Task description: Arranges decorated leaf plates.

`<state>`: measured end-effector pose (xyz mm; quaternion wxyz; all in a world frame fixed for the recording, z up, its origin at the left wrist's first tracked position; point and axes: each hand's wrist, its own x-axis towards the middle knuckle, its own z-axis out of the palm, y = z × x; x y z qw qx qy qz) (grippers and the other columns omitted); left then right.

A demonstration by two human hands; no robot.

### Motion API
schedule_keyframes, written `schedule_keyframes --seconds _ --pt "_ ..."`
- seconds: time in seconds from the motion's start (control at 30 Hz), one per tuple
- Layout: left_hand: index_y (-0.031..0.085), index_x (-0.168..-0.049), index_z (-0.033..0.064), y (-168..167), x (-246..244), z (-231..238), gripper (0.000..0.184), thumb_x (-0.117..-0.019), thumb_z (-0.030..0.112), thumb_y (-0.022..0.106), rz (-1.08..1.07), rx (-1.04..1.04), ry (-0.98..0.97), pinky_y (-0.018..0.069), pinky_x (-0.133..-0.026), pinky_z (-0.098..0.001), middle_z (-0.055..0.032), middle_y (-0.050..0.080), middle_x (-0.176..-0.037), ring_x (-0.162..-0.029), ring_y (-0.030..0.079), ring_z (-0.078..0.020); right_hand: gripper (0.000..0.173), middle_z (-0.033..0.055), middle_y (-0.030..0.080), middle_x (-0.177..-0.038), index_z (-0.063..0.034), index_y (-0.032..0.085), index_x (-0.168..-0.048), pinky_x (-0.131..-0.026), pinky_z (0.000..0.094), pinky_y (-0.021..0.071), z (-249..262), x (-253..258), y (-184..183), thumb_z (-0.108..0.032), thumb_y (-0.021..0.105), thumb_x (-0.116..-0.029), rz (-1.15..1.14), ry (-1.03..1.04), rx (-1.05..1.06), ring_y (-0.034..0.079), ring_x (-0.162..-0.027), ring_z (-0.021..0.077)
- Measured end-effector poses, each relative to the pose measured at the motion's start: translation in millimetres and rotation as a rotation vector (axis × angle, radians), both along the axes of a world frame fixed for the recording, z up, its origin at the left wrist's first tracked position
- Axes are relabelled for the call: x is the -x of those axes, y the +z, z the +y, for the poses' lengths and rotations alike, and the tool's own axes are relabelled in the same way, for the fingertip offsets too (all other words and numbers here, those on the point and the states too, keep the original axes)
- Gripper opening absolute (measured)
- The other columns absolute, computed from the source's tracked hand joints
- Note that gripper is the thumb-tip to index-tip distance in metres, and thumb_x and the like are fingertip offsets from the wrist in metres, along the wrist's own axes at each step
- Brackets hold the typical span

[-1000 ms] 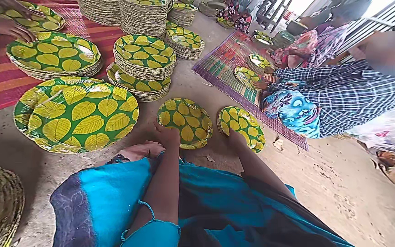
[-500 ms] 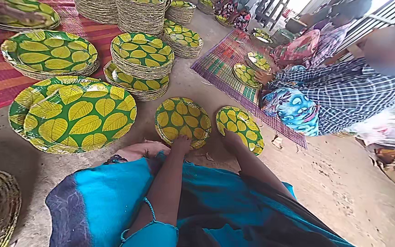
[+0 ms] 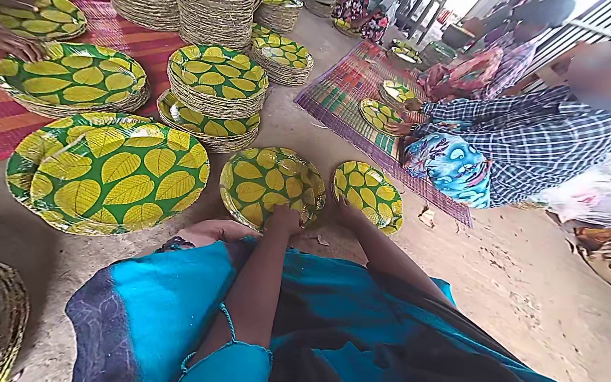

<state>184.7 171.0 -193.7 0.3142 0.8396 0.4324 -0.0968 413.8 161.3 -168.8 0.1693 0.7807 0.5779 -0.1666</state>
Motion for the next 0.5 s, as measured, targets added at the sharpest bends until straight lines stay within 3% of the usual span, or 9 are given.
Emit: schedule_keyframes --seconds 0.03,0.1,0.2,0.23,0.3,0.33,0.4,0.47,0.5 --pt "0.069 -0.135 0.0190 1 -1 -1 0.036 -0.0998 0.025 0.062 -0.002 0.010 0.007 0.0096 -0.119 -0.0760 -0.0012 0.050 -0.157 -0.155 0.027 -0.0369 0.109 0.0268 0.042 -0.157 -0.0106 -0.003 -0.166 -0.105 0.0664 0.0456 -3 -1 1 -0.022 0.074 -0.0903 -0.039 -0.046 0.037 0.052 -0.136 0.0462" --pt "0.066 -0.138 0.0155 4 -2 -5 0.040 -0.0986 0.012 0.059 0.008 0.011 0.043 0.0078 -0.119 -0.0774 -0.0050 0.051 -0.156 -0.154 0.028 -0.0377 0.092 0.0265 0.054 -0.145 -0.0136 -0.001 -0.167 -0.100 0.0619 0.0505 -5 3 9 -0.017 0.059 -0.0980 -0.086 -0.094 0.040 0.059 -0.128 0.0444" --pt "0.059 -0.145 0.0178 1 -1 -6 0.049 -0.0958 0.011 0.063 -0.011 -0.028 0.046 0.0176 -0.115 -0.0783 -0.0065 0.047 -0.159 -0.152 0.032 -0.0393 0.064 0.0247 0.059 -0.140 -0.0119 0.030 -0.161 -0.098 0.0621 0.0510 0 14 24 -0.019 0.054 -0.1017 -0.068 -0.132 -0.088 0.062 -0.125 0.0431" --pt "0.055 -0.149 0.0195 -1 -1 -6 0.058 -0.0930 0.013 0.068 -0.039 -0.066 0.048 0.0125 -0.117 -0.0780 -0.0056 0.040 -0.164 -0.154 0.027 -0.0390 0.059 0.0237 0.057 -0.143 -0.0142 0.038 -0.159 -0.098 0.0623 0.0511 1 15 24 -0.017 0.053 -0.1023 -0.053 -0.106 -0.147 0.062 -0.125 0.0430" --pt "0.035 -0.162 0.0247 -1 -2 -8 0.088 -0.0863 0.020 0.079 -0.051 -0.181 0.034 -0.0006 -0.120 -0.0755 -0.0055 0.014 -0.174 -0.160 0.003 -0.0386 0.052 0.0181 0.059 -0.143 -0.0177 0.047 -0.156 -0.103 0.0563 0.0503 1 13 19 -0.010 0.048 -0.1041 0.034 0.041 -0.296 0.061 -0.127 0.0372" --pt "0.026 -0.165 0.0261 1 -3 -9 0.101 -0.0820 0.019 0.083 -0.057 -0.240 0.038 -0.0046 -0.119 -0.0759 -0.0061 0.003 -0.175 -0.160 -0.007 -0.0389 0.049 0.0142 0.061 -0.143 -0.0157 0.054 -0.151 -0.109 0.0528 0.0473 1 8 16 -0.004 0.046 -0.1041 0.130 0.166 -0.349 0.059 -0.132 0.0331" --pt "0.014 -0.168 0.0272 5 -7 -11 0.116 -0.0768 0.013 0.085 -0.072 -0.304 0.062 -0.0057 -0.117 -0.0784 -0.0083 -0.003 -0.175 -0.159 -0.013 -0.0403 0.048 0.0058 0.061 -0.147 -0.0134 0.068 -0.137 -0.122 0.0504 0.0335 5 -5 8 0.006 0.043 -0.1013 0.285 0.414 -0.336 0.048 -0.145 0.0279" --pt "0.029 -0.165 0.0226 6 -7 -13 0.098 -0.0820 0.006 0.079 -0.078 -0.252 0.093 0.0017 -0.118 -0.0777 -0.0115 0.016 -0.173 -0.159 0.005 -0.0423 0.047 0.0025 0.053 -0.156 -0.0194 0.071 -0.135 -0.127 0.0530 0.0215 7 -7 8 0.002 0.044 -0.1024 0.261 0.429 -0.229 0.034 -0.154 0.0291" --pt "0.043 -0.158 0.0159 4 -7 -14 0.077 -0.0881 0.007 0.074 -0.053 -0.193 0.092 0.0125 -0.118 -0.0770 -0.0143 0.030 -0.168 -0.155 0.020 -0.0446 0.044 0.0061 0.048 -0.160 -0.0167 0.066 -0.140 -0.127 0.0536 0.0199 6 -6 7 -0.004 0.047 -0.1031 0.222 0.355 -0.196 0.030 -0.155 0.0306"
